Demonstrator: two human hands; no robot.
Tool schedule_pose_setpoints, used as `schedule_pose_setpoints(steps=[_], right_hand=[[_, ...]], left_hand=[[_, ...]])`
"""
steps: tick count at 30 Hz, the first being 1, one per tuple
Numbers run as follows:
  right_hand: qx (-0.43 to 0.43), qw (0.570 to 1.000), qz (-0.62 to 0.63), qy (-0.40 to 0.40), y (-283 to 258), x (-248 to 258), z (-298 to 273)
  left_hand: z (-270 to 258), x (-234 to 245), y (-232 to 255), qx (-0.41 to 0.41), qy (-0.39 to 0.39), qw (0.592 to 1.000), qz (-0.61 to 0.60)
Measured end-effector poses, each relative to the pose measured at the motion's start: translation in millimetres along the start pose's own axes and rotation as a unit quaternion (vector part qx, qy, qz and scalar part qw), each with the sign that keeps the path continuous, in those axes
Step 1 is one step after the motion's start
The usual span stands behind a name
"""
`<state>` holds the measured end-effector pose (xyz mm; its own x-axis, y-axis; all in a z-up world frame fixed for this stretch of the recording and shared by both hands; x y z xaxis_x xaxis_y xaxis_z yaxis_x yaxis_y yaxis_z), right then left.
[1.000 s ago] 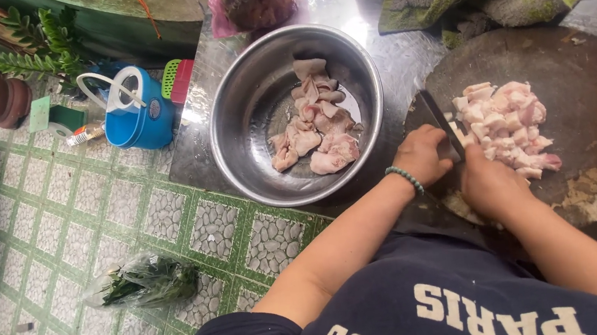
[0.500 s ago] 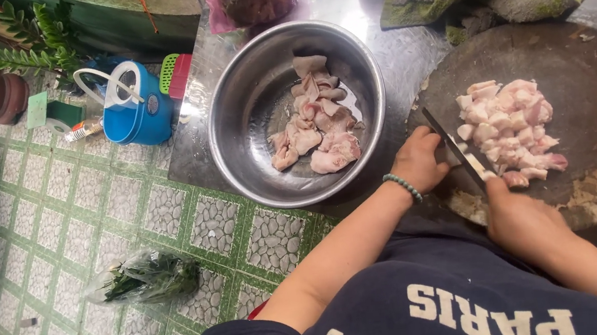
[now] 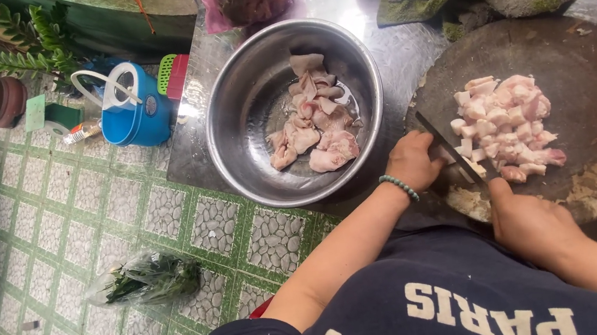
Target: The person chops pieces of raw meat on a round wooden cutting board using a large cleaver. They repeatedly transfer the chopped meat from the board into a red plastic basket and retrieve more pieces from a metal bowl to continue chopping.
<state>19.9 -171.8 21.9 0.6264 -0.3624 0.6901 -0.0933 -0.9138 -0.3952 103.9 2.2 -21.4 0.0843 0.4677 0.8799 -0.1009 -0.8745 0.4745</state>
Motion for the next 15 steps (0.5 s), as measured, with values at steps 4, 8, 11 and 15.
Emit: schedule_pose_setpoints(steps=[4, 8, 11, 15], right_hand=[[0.019, 0.999, 0.037, 0.008, 7, -36, 60], [0.047, 0.990, 0.094, 0.091, -12, -13, 91], [0.022, 0.989, 0.105, 0.105, -8, 8, 74], [-0.005, 0.990, 0.069, 0.124, 17, 33, 43]], left_hand=[[3, -7, 2, -0.043, 0.014, 0.999, 0.003], [4, 5, 17, -0.045, 0.023, 0.999, -0.007], [2, -5, 19, -0.047, 0.037, 0.998, -0.027], [14, -44, 15, -0.051, 0.092, 0.992, -0.073]])
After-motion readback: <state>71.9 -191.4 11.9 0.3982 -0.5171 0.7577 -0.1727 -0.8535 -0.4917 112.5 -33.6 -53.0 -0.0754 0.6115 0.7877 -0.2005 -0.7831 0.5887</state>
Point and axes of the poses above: each hand's wrist, its own z-axis towards the middle knuckle, its own x-axis out of the back of the hand, y = z × x, the point moved 9 cm from there along z, towards the middle knuckle, and after that the axes turned 10 degrees about z, right-handed, at the moved point
